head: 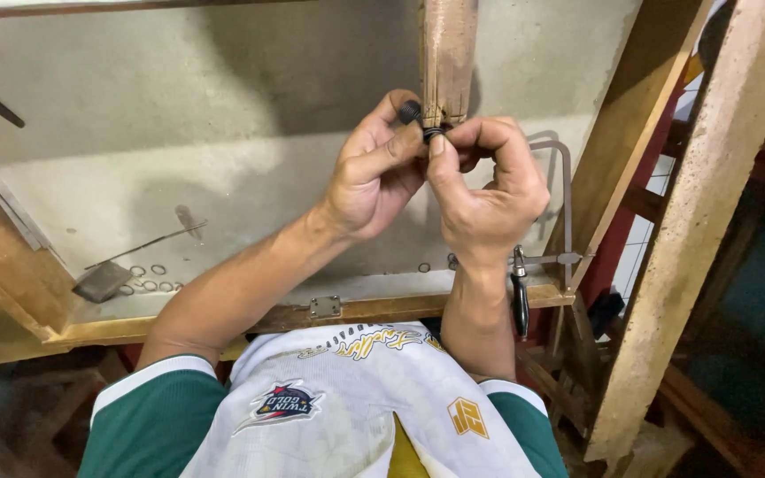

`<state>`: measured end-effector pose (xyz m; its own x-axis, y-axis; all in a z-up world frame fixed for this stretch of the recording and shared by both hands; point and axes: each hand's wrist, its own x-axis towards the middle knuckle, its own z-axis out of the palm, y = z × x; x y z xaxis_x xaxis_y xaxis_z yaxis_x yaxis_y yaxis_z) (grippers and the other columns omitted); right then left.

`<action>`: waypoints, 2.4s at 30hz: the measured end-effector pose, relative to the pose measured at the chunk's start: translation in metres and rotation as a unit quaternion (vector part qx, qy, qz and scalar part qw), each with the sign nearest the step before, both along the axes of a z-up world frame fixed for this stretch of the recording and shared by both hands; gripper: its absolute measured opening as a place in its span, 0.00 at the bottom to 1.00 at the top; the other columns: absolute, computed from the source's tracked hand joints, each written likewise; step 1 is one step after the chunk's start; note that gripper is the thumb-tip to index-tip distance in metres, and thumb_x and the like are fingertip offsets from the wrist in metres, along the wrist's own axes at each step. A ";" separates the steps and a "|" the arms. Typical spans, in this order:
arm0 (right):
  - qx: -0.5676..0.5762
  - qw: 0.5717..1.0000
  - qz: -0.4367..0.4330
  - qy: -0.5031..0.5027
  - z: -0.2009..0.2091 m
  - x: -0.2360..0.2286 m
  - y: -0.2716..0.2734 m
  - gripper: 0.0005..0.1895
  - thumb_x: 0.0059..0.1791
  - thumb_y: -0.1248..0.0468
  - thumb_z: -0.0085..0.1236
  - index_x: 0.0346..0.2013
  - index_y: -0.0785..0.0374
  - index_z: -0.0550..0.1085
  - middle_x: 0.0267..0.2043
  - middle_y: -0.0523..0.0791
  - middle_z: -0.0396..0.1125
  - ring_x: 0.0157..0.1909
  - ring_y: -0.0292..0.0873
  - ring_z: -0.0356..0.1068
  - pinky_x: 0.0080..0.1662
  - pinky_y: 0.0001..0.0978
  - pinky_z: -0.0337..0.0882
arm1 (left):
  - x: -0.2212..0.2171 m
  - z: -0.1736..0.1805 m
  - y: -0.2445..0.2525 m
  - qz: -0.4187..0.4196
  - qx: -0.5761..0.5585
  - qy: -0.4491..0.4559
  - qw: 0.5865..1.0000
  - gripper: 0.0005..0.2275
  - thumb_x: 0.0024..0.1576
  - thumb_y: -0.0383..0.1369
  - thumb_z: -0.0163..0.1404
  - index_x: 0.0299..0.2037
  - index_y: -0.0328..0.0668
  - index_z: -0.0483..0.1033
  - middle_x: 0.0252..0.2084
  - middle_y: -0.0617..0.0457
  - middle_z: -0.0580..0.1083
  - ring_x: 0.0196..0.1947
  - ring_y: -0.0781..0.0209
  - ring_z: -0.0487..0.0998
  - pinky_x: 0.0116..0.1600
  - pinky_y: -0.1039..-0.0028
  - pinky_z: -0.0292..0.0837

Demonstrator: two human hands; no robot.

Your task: The person holds a small metal spring and uses a hacksaw to cut it into two pieces. They then use a thin metal rod to clean the interior of the cut spring and repeat the cutting process on the remaining piece.

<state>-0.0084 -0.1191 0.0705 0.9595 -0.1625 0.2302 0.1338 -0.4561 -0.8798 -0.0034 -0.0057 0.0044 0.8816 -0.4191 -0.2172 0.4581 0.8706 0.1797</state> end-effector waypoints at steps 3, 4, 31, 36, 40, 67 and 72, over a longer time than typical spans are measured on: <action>0.083 0.996 -0.024 -0.037 -0.017 0.001 -0.001 0.05 0.48 0.75 0.66 0.31 0.71 0.75 0.27 0.49 0.66 0.26 0.39 0.66 0.31 0.29 0.69 | 0.000 0.021 -0.007 0.049 0.060 0.024 0.997 0.11 0.63 0.28 0.54 0.51 0.40 0.65 0.35 0.55 0.73 0.34 0.69 0.76 0.43 0.79 0.75; 0.084 0.996 -0.021 -0.036 -0.018 0.002 -0.002 0.05 0.48 0.75 0.66 0.31 0.71 0.75 0.27 0.49 0.66 0.26 0.39 0.66 0.31 0.29 0.69 | 0.000 0.017 -0.007 0.051 0.061 0.025 0.997 0.11 0.63 0.28 0.54 0.51 0.40 0.65 0.35 0.55 0.73 0.34 0.69 0.76 0.43 0.79 0.75; -0.015 1.000 -0.002 -0.017 -0.006 0.006 0.002 0.07 0.51 0.72 0.60 0.32 0.69 0.70 0.30 0.48 0.64 0.30 0.43 0.59 0.34 0.30 0.63 | 0.019 -0.014 0.019 -0.048 0.069 -0.091 0.992 0.17 0.63 0.26 0.56 0.52 0.42 0.56 0.43 0.48 0.76 0.44 0.57 0.79 0.54 0.71 0.77; -0.065 0.997 0.016 -0.036 -0.004 0.009 0.001 0.07 0.52 0.72 0.59 0.32 0.69 0.70 0.29 0.49 0.64 0.29 0.43 0.58 0.35 0.33 0.62 | 0.020 -0.018 0.013 -0.028 0.048 -0.107 0.993 0.17 0.62 0.25 0.55 0.51 0.43 0.56 0.41 0.52 0.73 0.43 0.61 0.76 0.51 0.75 0.74; -0.039 0.999 0.012 -0.033 -0.010 0.007 0.002 0.07 0.52 0.72 0.59 0.32 0.70 0.70 0.29 0.49 0.63 0.29 0.43 0.58 0.33 0.31 0.61 | 0.027 -0.014 0.019 -0.028 0.098 -0.150 0.983 0.15 0.63 0.27 0.54 0.49 0.44 0.57 0.41 0.52 0.73 0.42 0.63 0.76 0.50 0.75 0.75; 0.066 0.995 -0.066 -0.021 -0.036 0.000 0.012 0.08 0.51 0.67 0.58 0.33 0.66 0.67 0.31 0.46 0.61 0.36 0.45 0.61 0.42 0.34 0.64 | 0.049 0.003 0.044 -0.101 0.294 -0.233 0.922 0.19 0.61 0.33 0.58 0.46 0.45 0.54 0.37 0.54 0.68 0.33 0.70 0.71 0.41 0.84 0.71; 0.087 0.992 -0.088 -0.001 -0.035 -0.001 0.016 0.08 0.50 0.66 0.57 0.33 0.65 0.66 0.31 0.46 0.60 0.36 0.44 0.61 0.43 0.33 0.64 | 0.046 0.002 0.043 -0.112 0.279 -0.196 0.933 0.19 0.60 0.32 0.59 0.47 0.45 0.55 0.39 0.52 0.71 0.35 0.68 0.75 0.43 0.81 0.80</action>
